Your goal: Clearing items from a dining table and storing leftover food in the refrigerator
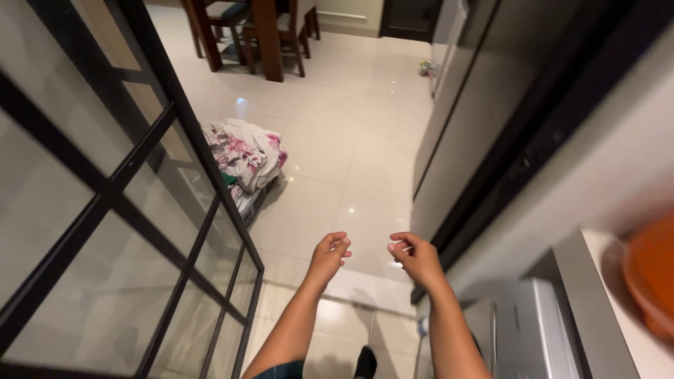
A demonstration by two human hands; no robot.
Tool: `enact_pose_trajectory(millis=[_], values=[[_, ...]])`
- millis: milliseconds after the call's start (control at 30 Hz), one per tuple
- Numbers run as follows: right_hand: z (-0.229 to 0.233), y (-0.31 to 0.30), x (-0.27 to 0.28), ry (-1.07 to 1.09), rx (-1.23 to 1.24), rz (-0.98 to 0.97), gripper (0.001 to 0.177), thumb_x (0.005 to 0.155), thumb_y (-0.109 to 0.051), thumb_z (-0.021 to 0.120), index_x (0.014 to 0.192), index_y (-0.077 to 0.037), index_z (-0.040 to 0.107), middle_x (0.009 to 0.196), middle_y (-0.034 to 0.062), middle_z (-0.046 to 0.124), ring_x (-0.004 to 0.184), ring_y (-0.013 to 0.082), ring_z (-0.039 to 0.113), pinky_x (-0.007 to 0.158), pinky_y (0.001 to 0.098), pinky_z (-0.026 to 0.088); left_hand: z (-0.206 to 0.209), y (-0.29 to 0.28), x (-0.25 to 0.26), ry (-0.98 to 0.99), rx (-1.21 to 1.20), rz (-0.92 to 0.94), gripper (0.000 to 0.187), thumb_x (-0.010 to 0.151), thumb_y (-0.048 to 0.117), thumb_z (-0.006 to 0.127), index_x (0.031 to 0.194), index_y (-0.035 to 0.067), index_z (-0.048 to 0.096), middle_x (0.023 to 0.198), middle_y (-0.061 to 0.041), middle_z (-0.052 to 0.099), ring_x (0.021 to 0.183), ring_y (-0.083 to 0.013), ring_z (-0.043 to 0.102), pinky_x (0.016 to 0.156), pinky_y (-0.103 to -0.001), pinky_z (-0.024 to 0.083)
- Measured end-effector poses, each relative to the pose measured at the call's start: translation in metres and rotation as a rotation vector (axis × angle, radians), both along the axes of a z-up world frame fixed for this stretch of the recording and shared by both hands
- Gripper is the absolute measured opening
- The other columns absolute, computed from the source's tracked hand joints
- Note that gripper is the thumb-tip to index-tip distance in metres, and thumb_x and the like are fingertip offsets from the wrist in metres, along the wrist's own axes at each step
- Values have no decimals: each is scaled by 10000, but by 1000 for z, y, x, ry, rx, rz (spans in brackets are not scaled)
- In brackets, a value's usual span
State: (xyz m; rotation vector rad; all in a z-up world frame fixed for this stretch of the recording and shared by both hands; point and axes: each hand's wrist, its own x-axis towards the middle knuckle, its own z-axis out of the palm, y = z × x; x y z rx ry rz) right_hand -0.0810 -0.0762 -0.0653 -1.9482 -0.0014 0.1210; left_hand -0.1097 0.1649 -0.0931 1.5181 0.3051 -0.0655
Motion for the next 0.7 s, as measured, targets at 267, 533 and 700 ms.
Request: enact_pose_trajectory(millis=[267,533,700], values=[[77,50,187,81,-188,300,388,879,-212,778,1242,-83,733,1052,170,762,848,237,723,729,356,595,26,20,174,43,43,162,454,963,243,649,1358,29,585,1171,-146,689,942,-210,747,732,-289,596],[5,75,395,114,-242,434,443,860,-277,804,1277,-150,723,1112,142,761,913,242,725,789,360,597,-6,59,322,152,70,213,750,959,288,662,1533,-32,302,1287,-244,652,1016,-277,754,799,-341,611],[12,96,507,286,-287,412,365,893,-340,717,1237,-219,707,1080,-65,704,905,106,635,817,272,524,-16,92,450,329,49,178,532,926,350,607,1405,145,504,1082,-4,675,939,-170,720,848,-343,520]])
